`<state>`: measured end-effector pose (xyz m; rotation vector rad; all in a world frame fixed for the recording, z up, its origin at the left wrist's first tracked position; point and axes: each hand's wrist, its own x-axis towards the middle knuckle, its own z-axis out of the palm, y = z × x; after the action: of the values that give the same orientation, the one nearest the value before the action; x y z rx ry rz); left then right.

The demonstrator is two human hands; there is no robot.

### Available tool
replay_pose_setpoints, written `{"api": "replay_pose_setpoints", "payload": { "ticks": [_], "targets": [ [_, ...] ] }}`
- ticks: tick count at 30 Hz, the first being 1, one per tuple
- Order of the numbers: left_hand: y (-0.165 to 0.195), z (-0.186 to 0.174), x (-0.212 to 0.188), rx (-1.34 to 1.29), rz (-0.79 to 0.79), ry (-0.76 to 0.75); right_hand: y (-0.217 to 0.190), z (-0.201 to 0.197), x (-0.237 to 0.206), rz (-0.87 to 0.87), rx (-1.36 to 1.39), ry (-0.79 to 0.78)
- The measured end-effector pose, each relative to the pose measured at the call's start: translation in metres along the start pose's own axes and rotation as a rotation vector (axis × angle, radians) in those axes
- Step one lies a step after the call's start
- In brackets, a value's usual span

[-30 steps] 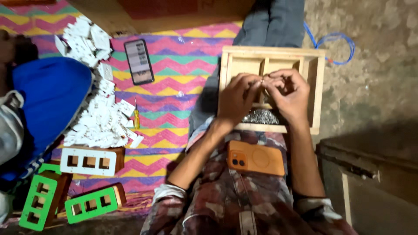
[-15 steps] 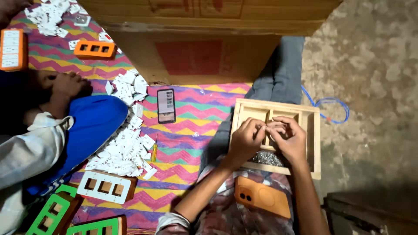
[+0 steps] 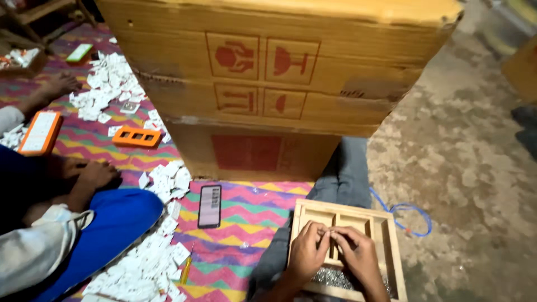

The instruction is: The person sits on a floor mat with a compartmentalized wooden box on their lap and sorts small metal screws by hand, picking them one at a time from a pile and placing them into the box compartments. Piles of white plastic switch parts and a phone lie beside them on the mat.

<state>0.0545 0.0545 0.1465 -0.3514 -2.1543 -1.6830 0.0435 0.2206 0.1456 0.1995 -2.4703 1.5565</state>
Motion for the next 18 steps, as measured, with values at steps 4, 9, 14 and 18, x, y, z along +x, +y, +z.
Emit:
{"api": "replay_pose_setpoints", "payload": {
  "ticks": [4,9,14,18],
  "targets": [
    [0.001,0.004,0.0,-0.035,0.004,-0.009,0.008,-0.004,0.003,0.007,0.09,-0.023],
    [0.0,0.008,-0.002,-0.044,0.0,-0.002,0.014,-0.007,-0.005,0.149,0.144,-0.031],
    [0.004,0.006,-0.006,-0.074,-0.02,-0.03,0.014,-0.01,-0.01,0.086,0.122,-0.038],
    [-0.003,0.018,-0.003,-0.036,0.004,-0.017,0.018,-0.015,-0.002,0.174,0.211,-0.045]
  ]
}}
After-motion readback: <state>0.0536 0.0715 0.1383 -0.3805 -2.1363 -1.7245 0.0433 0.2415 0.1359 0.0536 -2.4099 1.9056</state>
